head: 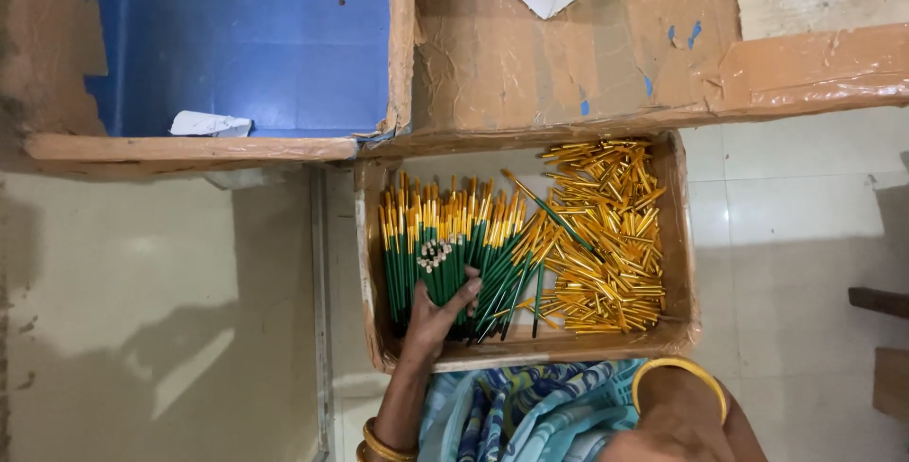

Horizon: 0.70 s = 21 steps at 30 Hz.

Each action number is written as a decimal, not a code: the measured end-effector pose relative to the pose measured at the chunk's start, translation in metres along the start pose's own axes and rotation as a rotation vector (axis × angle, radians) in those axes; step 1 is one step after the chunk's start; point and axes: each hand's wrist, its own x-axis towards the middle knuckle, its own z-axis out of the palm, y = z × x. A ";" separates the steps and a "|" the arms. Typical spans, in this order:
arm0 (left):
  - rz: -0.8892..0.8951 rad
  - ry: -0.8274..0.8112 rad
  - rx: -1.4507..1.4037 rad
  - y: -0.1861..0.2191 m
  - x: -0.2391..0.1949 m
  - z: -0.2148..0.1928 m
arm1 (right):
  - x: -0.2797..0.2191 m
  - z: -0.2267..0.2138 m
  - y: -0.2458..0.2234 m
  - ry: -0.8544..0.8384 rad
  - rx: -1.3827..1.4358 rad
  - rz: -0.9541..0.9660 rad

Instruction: Assembling small green brushes with gold metal ferrules.

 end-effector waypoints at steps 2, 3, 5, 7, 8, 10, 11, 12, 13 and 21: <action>0.012 0.006 0.032 -0.001 0.000 0.001 | 0.010 -0.003 0.014 0.055 -0.083 0.060; 0.008 0.006 0.032 0.005 -0.003 0.002 | 0.012 -0.003 0.025 0.082 -0.124 0.093; 0.081 0.021 0.130 0.017 -0.006 0.006 | 0.014 -0.003 0.048 0.138 -0.213 0.157; 0.072 0.033 0.164 0.010 -0.004 0.003 | 0.025 -0.009 0.116 0.193 -0.310 0.210; 0.055 0.051 0.200 0.005 -0.005 0.000 | 0.049 -0.006 0.136 0.218 -0.355 0.239; 0.056 0.062 0.193 0.012 -0.006 0.003 | 0.049 0.003 0.192 0.284 -0.635 0.183; 0.057 0.072 0.188 0.016 -0.006 0.005 | 0.048 0.006 0.220 0.348 -0.913 0.121; 0.057 0.065 0.190 0.015 -0.006 0.005 | 0.044 0.007 0.233 0.353 -0.917 0.125; 0.067 0.055 0.133 0.014 -0.006 0.005 | 0.040 0.008 0.245 0.277 -0.950 0.201; 0.098 0.012 -0.117 0.011 -0.006 -0.002 | 0.037 0.017 0.270 0.036 -0.995 0.421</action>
